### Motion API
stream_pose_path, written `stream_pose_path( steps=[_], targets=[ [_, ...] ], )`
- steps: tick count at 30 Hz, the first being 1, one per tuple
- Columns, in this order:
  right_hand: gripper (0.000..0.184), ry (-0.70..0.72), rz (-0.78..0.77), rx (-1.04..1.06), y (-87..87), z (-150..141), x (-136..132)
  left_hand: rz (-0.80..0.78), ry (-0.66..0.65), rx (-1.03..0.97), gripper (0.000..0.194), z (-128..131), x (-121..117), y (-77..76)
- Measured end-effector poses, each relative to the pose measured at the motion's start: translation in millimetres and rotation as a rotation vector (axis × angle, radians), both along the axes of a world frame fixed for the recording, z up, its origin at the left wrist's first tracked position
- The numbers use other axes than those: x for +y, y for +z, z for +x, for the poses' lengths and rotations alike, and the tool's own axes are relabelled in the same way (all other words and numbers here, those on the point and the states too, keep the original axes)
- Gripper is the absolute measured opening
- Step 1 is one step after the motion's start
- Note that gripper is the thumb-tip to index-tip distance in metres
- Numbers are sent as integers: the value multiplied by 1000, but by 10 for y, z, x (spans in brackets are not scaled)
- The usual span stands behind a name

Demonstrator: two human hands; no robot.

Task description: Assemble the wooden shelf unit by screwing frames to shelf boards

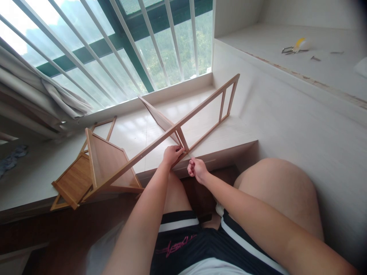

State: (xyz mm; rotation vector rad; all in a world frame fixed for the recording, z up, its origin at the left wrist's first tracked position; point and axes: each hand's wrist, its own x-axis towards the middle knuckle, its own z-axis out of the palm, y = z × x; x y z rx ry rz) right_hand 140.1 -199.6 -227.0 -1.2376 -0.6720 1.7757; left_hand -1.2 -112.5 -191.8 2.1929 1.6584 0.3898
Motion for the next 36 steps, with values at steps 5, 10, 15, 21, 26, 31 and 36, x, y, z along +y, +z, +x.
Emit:
stream_pose_path(
  steps=[5,10,15,21,26,31,36],
  targets=[
    [30,35,-148,409,102,100,67,10,4,12,50,17,-11,25],
    [32,-5,-191,498,112,61,37,14,1,-5,48,10,-11,8],
    [32,-139,-46,144,57,-22,4,14,7,-5,49,9,-12,3],
    [37,-146,121,-314,-60,-60,-33,-18,10,18,48,16,-11,30],
    [40,-116,191,-422,-94,-59,-33,-2,-5,19,49,12,-8,27],
    [42,-76,236,-526,-112,-58,-43,-10,0,28,49,13,-5,20],
    [48,-19,313,-730,-82,-26,-55,-7,-4,19,49,12,-3,20]
  ],
)
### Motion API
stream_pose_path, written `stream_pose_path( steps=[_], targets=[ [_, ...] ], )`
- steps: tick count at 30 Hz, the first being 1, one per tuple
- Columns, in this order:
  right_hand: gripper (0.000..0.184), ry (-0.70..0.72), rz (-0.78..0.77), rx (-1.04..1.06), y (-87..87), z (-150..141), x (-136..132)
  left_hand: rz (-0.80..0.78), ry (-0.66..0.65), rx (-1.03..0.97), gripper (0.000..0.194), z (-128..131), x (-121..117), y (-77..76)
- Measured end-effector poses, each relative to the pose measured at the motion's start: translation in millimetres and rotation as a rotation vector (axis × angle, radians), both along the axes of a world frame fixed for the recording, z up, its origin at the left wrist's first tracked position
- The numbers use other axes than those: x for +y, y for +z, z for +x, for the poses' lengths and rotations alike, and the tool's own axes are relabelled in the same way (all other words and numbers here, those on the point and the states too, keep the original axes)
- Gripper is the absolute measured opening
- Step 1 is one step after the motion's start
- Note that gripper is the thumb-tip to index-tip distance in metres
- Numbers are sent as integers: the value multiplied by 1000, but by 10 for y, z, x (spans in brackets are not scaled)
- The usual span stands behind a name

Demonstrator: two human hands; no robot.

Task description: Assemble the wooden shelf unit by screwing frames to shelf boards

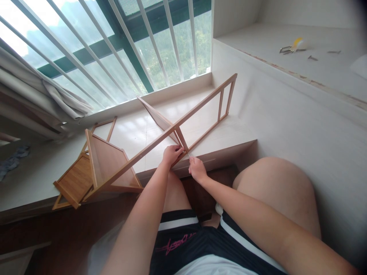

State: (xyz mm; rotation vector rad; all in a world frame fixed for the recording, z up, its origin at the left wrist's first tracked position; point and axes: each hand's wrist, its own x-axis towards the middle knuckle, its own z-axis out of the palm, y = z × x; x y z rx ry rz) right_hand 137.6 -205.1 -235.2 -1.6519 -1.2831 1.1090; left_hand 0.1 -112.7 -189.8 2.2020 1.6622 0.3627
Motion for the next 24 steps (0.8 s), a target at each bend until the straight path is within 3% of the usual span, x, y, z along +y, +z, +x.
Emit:
stream_pose_path(
  steps=[6,17,20,24],
  targets=[
    [46,25,-8,-326,57,53,13,-13,15,-2,48,10,-9,8],
    [43,11,17,-251,33,72,-6,23,-2,-31,47,-15,8,-36],
    [41,-20,-19,-67,12,34,-3,13,10,-29,47,-11,6,-35],
    [39,-18,-228,518,17,4,37,10,6,-31,47,-7,5,-33]
  ],
)
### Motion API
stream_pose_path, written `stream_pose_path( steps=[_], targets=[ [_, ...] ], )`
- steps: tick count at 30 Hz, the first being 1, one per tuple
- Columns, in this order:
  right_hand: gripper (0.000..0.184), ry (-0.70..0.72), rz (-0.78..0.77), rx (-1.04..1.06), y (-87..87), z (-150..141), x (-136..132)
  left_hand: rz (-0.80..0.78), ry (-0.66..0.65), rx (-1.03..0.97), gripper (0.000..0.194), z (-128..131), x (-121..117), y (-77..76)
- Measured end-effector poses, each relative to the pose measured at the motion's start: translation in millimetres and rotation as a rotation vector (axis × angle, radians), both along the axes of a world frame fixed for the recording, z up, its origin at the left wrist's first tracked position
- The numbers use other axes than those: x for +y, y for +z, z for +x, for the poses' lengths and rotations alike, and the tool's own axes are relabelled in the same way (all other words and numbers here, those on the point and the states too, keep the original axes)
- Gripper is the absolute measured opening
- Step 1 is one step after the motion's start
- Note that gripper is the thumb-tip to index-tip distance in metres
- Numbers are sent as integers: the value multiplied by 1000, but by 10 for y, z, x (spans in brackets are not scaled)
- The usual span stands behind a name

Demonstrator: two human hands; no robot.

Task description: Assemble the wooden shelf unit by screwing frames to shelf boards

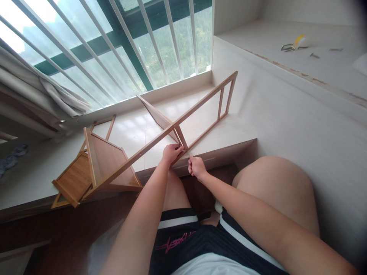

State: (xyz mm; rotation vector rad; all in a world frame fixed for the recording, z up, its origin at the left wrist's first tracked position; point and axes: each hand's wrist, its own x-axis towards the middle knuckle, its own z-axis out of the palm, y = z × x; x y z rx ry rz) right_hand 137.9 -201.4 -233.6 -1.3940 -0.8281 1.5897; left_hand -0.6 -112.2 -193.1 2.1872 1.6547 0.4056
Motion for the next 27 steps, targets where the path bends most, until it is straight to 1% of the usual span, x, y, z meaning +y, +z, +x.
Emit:
stream_pose_path(
  steps=[3,5,7,10,12,17,22,24,27],
  targets=[
    [35,51,-127,462,43,62,53,1,-5,2,49,-1,2,-1],
    [34,93,-191,673,79,125,87,2,-7,9,49,-2,4,2],
    [35,100,-251,783,112,170,111,2,-7,17,50,-1,5,10],
    [36,81,-309,858,145,164,113,-11,1,35,51,3,4,25],
    [37,39,-300,838,152,119,96,-18,2,42,51,5,3,32],
    [38,-85,-204,636,139,13,50,-4,-8,28,49,4,2,23],
    [38,-91,-183,547,120,0,44,10,-6,20,49,4,-1,12],
    [37,-113,-129,422,94,-5,46,14,-6,17,48,5,-2,12],
    [37,-133,-23,136,25,-27,43,2,-2,16,47,5,-2,9]
  ],
)
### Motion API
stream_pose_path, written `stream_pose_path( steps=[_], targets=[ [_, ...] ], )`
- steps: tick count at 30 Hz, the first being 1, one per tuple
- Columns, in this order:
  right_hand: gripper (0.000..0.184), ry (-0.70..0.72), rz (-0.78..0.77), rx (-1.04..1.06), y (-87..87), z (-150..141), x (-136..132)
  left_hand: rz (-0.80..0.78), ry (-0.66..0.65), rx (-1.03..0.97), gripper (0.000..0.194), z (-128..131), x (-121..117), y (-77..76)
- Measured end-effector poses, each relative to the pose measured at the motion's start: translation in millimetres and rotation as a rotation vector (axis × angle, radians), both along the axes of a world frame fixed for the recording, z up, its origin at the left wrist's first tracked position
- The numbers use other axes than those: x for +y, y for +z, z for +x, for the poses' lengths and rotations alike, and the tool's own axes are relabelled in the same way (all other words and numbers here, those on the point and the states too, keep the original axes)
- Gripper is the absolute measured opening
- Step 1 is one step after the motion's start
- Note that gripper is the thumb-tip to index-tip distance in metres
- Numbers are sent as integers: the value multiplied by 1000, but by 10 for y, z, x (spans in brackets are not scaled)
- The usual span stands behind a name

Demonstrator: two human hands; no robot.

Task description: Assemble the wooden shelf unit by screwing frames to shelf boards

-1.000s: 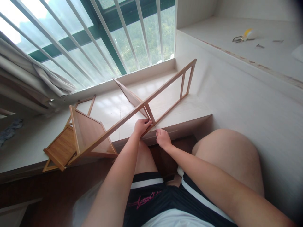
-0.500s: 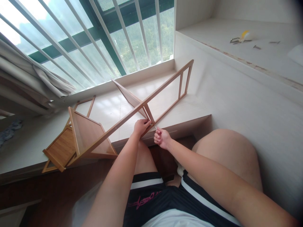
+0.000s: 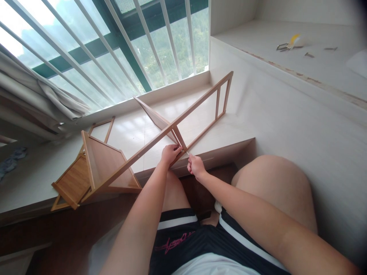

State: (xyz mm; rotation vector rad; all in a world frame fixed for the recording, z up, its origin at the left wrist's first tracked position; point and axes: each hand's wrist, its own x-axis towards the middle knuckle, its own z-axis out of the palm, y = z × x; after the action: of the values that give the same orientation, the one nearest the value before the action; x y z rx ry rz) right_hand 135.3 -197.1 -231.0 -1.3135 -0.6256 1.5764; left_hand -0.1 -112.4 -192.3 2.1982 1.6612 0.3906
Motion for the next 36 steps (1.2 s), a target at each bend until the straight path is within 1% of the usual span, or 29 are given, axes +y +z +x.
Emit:
stream_pose_path(
  steps=[2,5,11,16,25,29,31,33,36],
  targets=[
    [38,12,48,-150,-48,-15,-4,-4,1,-2,47,-1,2,-7],
    [39,36,97,-273,-93,-21,-9,-2,9,-5,47,-5,7,-17],
    [43,31,150,-417,-112,3,-10,4,-4,0,47,-7,9,-9],
    [44,46,157,-465,-138,8,-8,-13,7,1,47,4,3,4],
    [45,55,135,-474,-131,5,-16,-29,25,10,46,18,-6,22],
    [44,63,157,-502,-117,20,-19,-15,16,12,46,15,0,17],
    [42,41,166,-514,-110,23,-19,-10,16,9,46,16,0,20],
    [40,15,135,-431,-97,18,-14,-16,17,10,45,18,-3,28],
    [39,17,4,-136,-56,16,13,-31,14,20,46,22,-10,46]
  ],
)
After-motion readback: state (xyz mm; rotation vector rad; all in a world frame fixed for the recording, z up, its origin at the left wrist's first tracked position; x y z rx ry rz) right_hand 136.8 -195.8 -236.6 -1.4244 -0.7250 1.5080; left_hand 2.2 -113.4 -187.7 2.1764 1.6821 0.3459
